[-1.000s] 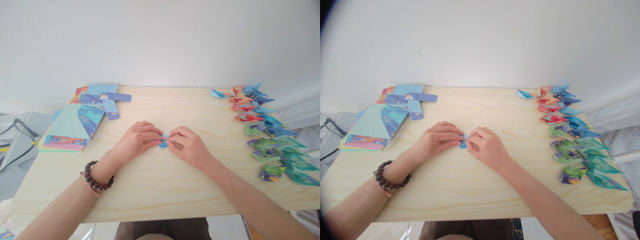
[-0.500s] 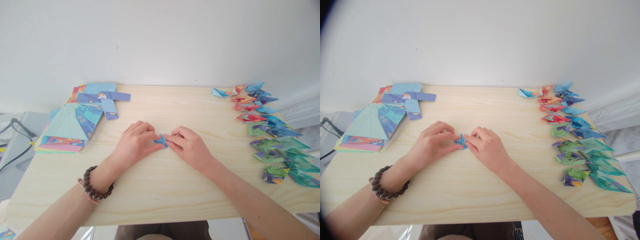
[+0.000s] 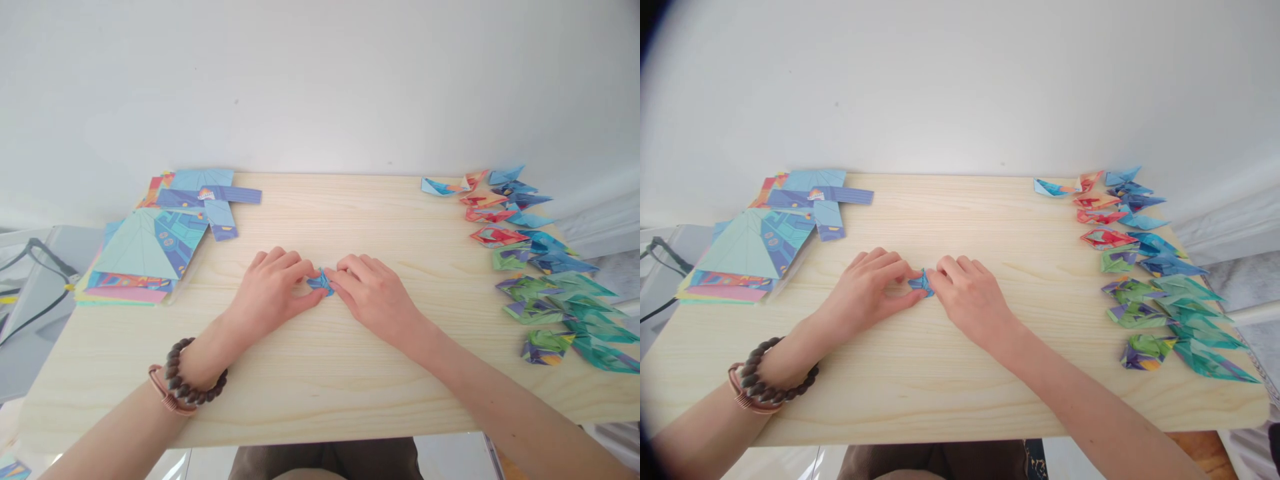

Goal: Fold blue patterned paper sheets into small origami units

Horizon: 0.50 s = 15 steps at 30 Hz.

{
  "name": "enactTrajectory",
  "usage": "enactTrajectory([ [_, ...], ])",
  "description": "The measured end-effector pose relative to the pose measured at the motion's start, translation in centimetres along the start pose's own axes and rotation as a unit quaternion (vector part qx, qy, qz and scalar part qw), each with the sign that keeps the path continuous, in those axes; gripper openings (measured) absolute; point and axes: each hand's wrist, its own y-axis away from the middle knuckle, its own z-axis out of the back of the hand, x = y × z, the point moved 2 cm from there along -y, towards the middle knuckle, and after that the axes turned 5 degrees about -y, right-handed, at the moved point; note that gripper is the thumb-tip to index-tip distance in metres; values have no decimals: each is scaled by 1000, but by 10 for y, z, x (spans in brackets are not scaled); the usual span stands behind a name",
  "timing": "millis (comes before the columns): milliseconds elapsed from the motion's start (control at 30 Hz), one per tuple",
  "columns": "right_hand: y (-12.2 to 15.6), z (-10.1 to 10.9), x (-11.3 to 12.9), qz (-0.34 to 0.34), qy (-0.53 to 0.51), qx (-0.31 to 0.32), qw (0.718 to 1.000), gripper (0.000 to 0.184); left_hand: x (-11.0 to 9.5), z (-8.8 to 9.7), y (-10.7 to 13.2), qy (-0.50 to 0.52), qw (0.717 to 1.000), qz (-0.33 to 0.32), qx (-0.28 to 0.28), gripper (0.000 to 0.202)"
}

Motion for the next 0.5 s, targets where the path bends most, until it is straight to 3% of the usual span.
enactTrajectory([
  [133,4,0,-8,-10,-79,-7,997,28,-1,-2,2,8,1000,1,-5,22],
  [333,0,1,-9,-38,-106,3,994,25,3,-2,-1,21,1000,-1,6,24],
  [500,2,1,-12,-20,-130,-5,991,26,6,0,0,50,999,-19,7,22],
])
